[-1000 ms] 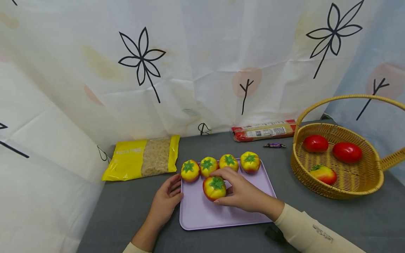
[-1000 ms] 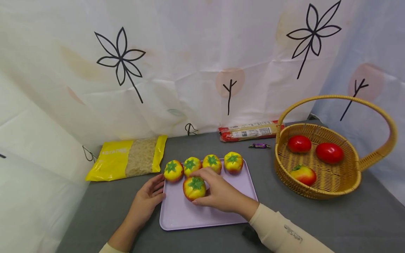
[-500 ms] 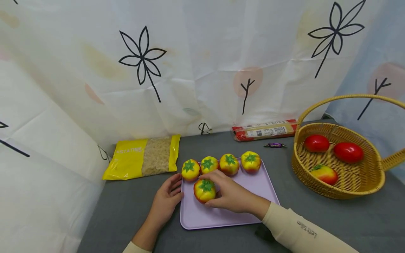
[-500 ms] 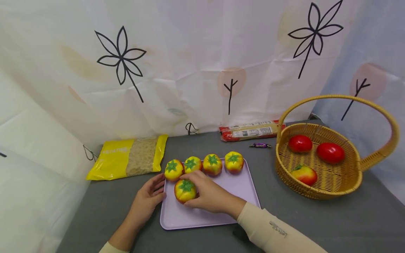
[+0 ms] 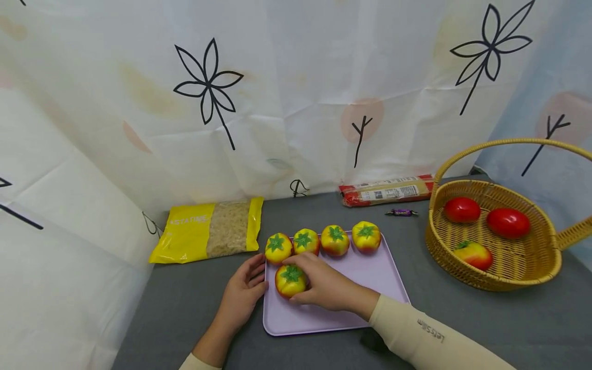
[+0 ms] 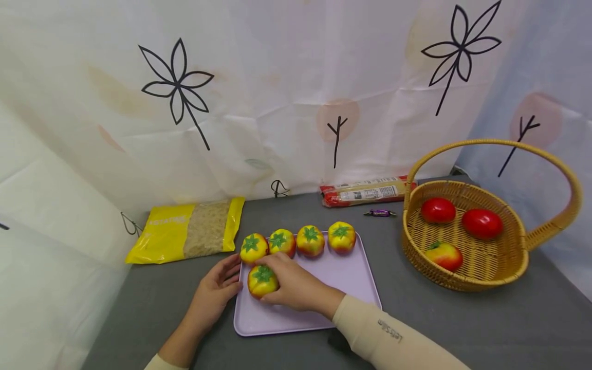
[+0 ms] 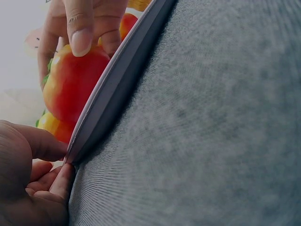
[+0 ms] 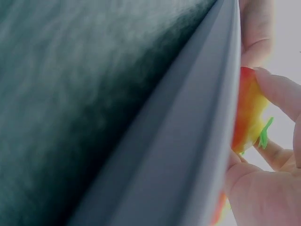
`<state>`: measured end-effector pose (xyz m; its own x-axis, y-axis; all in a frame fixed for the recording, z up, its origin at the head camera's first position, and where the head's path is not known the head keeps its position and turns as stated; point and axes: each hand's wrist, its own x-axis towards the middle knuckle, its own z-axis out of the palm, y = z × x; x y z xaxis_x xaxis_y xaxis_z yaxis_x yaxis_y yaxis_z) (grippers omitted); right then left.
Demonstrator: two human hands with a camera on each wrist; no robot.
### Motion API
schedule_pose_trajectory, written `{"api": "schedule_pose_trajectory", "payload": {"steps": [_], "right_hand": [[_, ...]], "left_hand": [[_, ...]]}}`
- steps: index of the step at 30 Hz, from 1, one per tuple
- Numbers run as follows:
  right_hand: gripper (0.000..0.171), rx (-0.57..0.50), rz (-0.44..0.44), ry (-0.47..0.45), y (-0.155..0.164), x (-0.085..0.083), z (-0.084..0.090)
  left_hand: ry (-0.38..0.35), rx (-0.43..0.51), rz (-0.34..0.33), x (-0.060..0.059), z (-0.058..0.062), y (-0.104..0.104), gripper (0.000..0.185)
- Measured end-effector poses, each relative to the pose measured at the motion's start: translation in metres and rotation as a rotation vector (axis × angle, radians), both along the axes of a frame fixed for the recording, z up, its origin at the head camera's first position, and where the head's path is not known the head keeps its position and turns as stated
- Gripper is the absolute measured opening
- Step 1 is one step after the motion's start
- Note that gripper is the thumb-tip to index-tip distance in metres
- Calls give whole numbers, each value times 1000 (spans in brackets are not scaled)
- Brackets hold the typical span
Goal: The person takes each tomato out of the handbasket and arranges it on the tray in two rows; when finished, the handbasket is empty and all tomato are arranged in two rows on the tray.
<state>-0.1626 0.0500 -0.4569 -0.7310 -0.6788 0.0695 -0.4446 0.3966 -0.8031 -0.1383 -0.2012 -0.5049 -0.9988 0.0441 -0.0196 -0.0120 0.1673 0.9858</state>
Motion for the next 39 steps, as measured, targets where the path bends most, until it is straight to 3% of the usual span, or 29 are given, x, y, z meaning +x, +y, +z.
{"api": "schedule_pose_trajectory", "payload": {"steps": [29,39], "right_hand": [[70,35,-71,0,-10,4,1],[66,-54,-71,-19,7,8,10]], "left_hand": [[-1,-4,-5,1,2,1,66],[-17,4,-5,1,3,1,66]]}}
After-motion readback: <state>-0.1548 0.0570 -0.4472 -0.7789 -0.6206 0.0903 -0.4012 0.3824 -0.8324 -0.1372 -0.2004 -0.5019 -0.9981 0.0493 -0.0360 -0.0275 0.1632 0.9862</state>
